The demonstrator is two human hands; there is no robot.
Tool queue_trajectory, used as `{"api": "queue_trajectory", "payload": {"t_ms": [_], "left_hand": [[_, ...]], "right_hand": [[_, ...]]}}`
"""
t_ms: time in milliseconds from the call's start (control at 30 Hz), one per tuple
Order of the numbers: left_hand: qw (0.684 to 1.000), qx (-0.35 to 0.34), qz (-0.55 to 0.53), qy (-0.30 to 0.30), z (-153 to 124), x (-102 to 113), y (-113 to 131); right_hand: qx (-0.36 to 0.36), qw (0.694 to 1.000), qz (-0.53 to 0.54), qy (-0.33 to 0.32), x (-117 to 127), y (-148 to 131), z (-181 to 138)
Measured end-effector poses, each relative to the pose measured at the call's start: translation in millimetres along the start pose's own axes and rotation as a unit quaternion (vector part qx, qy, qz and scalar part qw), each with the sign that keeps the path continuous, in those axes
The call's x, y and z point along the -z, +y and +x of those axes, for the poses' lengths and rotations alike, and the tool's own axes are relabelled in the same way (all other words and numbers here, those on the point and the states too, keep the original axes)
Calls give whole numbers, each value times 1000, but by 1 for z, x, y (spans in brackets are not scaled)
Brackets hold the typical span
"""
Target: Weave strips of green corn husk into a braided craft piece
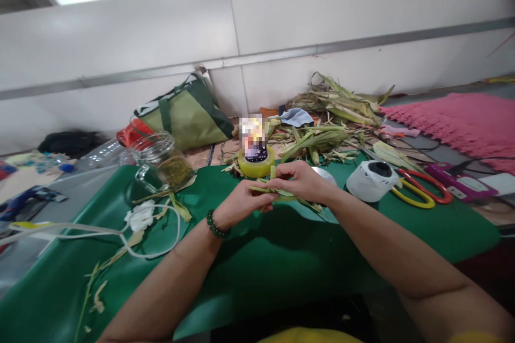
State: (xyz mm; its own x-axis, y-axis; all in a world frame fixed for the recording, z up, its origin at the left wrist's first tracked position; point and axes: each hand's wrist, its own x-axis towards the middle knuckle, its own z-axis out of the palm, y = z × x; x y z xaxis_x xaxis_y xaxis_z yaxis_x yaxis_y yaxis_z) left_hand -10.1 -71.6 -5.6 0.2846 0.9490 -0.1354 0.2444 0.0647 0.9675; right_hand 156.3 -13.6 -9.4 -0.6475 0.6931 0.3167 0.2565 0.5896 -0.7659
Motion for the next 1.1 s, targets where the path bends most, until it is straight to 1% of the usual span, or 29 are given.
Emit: {"api": "queue_trajectory", "payload": {"t_ms": [67,100,167,233,300,367,467,533,600,667,700,733,800,867,933,1100], "left_hand": [[1000,5,11,-7,1,-1,-2],[1000,11,14,-12,2,-1,-4],[999,24,9,-21,3,-2,-6],[999,32,-15,-17,4,-3,-8],[998,33,-49,-1,4,-2,-7],[996,39,-82,-1,3,0,-6],[993,43,-105,-28,2,4,-5],[993,31,-107,-30,2,6,-6],[994,20,-105,-20,3,7,-8],[995,16,-99,-12,4,7,-10],[995,14,-93,-9,5,6,-11],[996,11,-86,-8,5,5,-12],[998,4,-69,-10,5,2,-14],[999,-8,-51,-9,5,-1,-14],[999,-21,-42,-6,4,-3,-14],[998,-39,-40,-28,1,-5,-13]], "right_hand": [[3,999,4,32,-1,-1,-1],[15,999,2,48,0,-2,-2],[45,997,-15,53,0,-3,-4],[43,998,-41,18,1,-4,-4],[-1,999,-43,-16,2,-4,-3],[-34,998,-21,-42,5,-3,-2],[-35,995,-10,-91,14,1,-1],[-29,992,-35,-118,23,6,-1],[-4,991,-91,-101,31,11,-2],[42,984,-167,-48,36,14,-3],[67,978,-197,-31,36,14,-4],[88,972,-217,-33,35,14,-4],[103,963,-236,-82,28,9,-4],[92,954,-255,-127,21,3,-4],[73,953,-261,-137,15,-2,-5],[11,975,-155,-160,13,-11,-8]]}}
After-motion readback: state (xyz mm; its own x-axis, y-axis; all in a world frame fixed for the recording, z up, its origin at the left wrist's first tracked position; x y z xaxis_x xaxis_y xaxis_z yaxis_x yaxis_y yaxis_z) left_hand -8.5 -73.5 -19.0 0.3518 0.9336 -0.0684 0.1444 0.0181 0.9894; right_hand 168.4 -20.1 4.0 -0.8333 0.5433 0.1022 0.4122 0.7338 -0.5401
